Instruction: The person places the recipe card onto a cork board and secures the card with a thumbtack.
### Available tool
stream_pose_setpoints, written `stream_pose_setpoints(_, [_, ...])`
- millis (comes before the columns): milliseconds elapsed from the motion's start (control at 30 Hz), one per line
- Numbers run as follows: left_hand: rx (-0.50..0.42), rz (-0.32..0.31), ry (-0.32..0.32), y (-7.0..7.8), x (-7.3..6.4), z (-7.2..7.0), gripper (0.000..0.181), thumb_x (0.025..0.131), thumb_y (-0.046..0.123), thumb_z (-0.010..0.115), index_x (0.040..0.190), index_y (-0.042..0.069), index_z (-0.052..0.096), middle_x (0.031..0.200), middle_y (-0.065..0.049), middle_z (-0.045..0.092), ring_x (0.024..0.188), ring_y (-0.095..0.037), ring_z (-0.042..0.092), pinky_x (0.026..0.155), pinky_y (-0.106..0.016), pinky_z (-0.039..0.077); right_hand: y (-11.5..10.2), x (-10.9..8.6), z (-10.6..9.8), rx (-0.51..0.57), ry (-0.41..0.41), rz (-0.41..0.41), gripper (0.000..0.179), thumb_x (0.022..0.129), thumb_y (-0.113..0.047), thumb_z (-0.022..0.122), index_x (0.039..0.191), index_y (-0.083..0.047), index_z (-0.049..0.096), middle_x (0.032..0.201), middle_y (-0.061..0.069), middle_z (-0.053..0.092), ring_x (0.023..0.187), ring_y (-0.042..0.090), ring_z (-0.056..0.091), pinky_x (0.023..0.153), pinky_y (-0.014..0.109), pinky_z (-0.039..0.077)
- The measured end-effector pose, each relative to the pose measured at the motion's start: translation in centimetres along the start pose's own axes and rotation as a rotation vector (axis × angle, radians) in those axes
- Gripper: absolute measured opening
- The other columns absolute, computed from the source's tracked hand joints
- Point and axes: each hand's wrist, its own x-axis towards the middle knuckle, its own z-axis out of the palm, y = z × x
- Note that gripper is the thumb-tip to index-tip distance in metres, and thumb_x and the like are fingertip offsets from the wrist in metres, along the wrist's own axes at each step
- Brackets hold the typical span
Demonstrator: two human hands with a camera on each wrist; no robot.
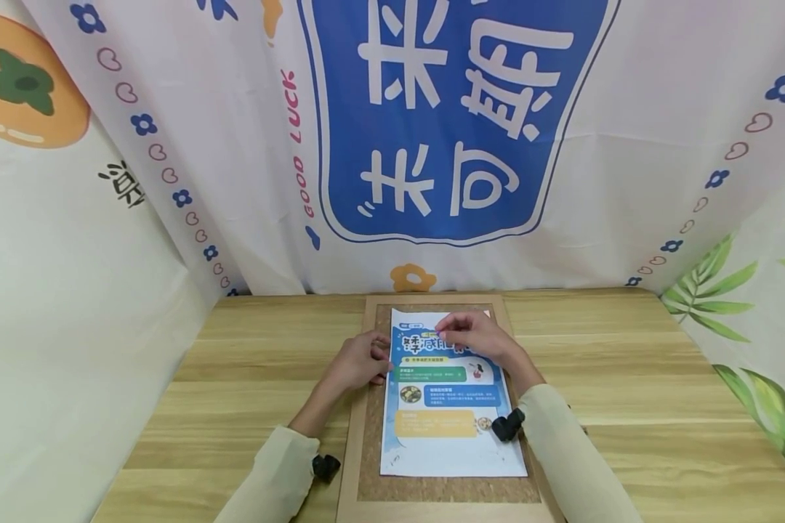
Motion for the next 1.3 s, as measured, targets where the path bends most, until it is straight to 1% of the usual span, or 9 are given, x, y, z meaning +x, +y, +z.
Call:
stream_pose_setpoints(200, [0.006, 0.005, -0.002, -0.1, 0.1, 0.0, 0.043, 0.097, -0.002, 0.074, 0.138, -0.001, 0.062, 0.099, -0.014, 0.072, 0.070, -0.018, 0.070, 0.060, -0.030, 0.063, 0.4, 0.6, 0.1, 0.006, 0.002, 0.018, 0.019, 0.101, -0.020, 0.075, 0.118, -0.012, 0.079, 0.104, 0.006, 0.071, 0.088, 0.023, 0.063, 0.075, 0.028, 0.054])
stream_pose_setpoints(467, [0.004, 0.000, -0.009, -0.3, 0.1, 0.2, 0.044, 0.097, -0.003, 0.074, 0.139, 0.000, 0.061, 0.101, -0.014, 0.070, 0.073, -0.019, 0.070, 0.060, -0.029, 0.063, 0.6, 1.5, 0.1, 0.003, -0.016, 0.009, 0.022, 0.102, -0.024, 0.075, 0.120, -0.011, 0.079, 0.104, 0.005, 0.070, 0.087, 0.020, 0.062, 0.073, 0.026, 0.053])
stream_pose_setpoints(567, [0.009, -0.002, -0.007, -0.2, 0.1, 0.2, 0.043, 0.097, -0.002, 0.074, 0.139, 0.000, 0.061, 0.101, -0.014, 0.070, 0.073, -0.019, 0.070, 0.060, -0.028, 0.063, 0.5, 1.8, 0.2, -0.008, -0.022, 0.003, 0.022, 0.102, -0.024, 0.075, 0.120, -0.012, 0.078, 0.106, 0.005, 0.070, 0.088, 0.021, 0.063, 0.073, 0.026, 0.055])
stream_pose_setpoints(733, [0.009, -0.001, 0.001, -0.2, 0.0, 0.2, 0.043, 0.097, -0.003, 0.074, 0.138, 0.000, 0.061, 0.100, -0.015, 0.070, 0.072, -0.018, 0.070, 0.060, -0.028, 0.063, 0.3, 2.3, 0.2, -0.038, -0.021, 0.026, 0.018, 0.102, -0.025, 0.075, 0.118, -0.017, 0.079, 0.109, 0.005, 0.071, 0.091, 0.022, 0.063, 0.074, 0.028, 0.056])
stream_pose_setpoints(967, [0.005, 0.001, -0.004, -0.2, -0.1, 0.0, 0.043, 0.097, -0.004, 0.074, 0.138, 0.000, 0.061, 0.099, -0.015, 0.070, 0.070, -0.019, 0.070, 0.060, -0.029, 0.062, 0.4, 3.5, 0.3, -0.067, -0.042, 0.015, 0.019, 0.103, -0.025, 0.073, 0.118, -0.016, 0.080, 0.106, 0.005, 0.072, 0.088, 0.020, 0.062, 0.070, 0.026, 0.055])
stream_pose_setpoints(1067, [0.004, -0.001, -0.006, -0.2, -0.2, 0.0, 0.043, 0.097, -0.004, 0.074, 0.137, -0.001, 0.061, 0.099, -0.015, 0.071, 0.070, -0.019, 0.070, 0.060, -0.029, 0.062, 0.3, 4.0, 0.4, -0.069, -0.043, 0.023, 0.018, 0.104, -0.025, 0.073, 0.118, -0.018, 0.081, 0.107, 0.004, 0.073, 0.088, 0.020, 0.062, 0.070, 0.026, 0.054])
stream_pose_setpoints(1200, [0.011, -0.002, -0.007, -0.1, -0.3, 0.1, 0.043, 0.097, -0.002, 0.074, 0.138, 0.000, 0.061, 0.099, -0.014, 0.071, 0.070, -0.018, 0.069, 0.061, -0.029, 0.062, 0.1, 4.4, 0.7, -0.097, -0.037, 0.024, 0.016, 0.104, -0.026, 0.072, 0.117, -0.020, 0.081, 0.108, 0.003, 0.074, 0.089, 0.020, 0.064, 0.074, 0.027, 0.054])
stream_pose_setpoints(1300, [0.012, -0.002, -0.005, -0.1, -0.2, 0.1, 0.043, 0.097, -0.002, 0.074, 0.138, 0.000, 0.061, 0.099, -0.014, 0.071, 0.070, -0.018, 0.069, 0.061, -0.028, 0.062, -0.2, 4.7, 0.9, -0.131, -0.027, 0.003, 0.016, 0.105, -0.027, 0.072, 0.116, -0.020, 0.081, 0.110, 0.003, 0.075, 0.092, 0.020, 0.065, 0.081, 0.029, 0.053])
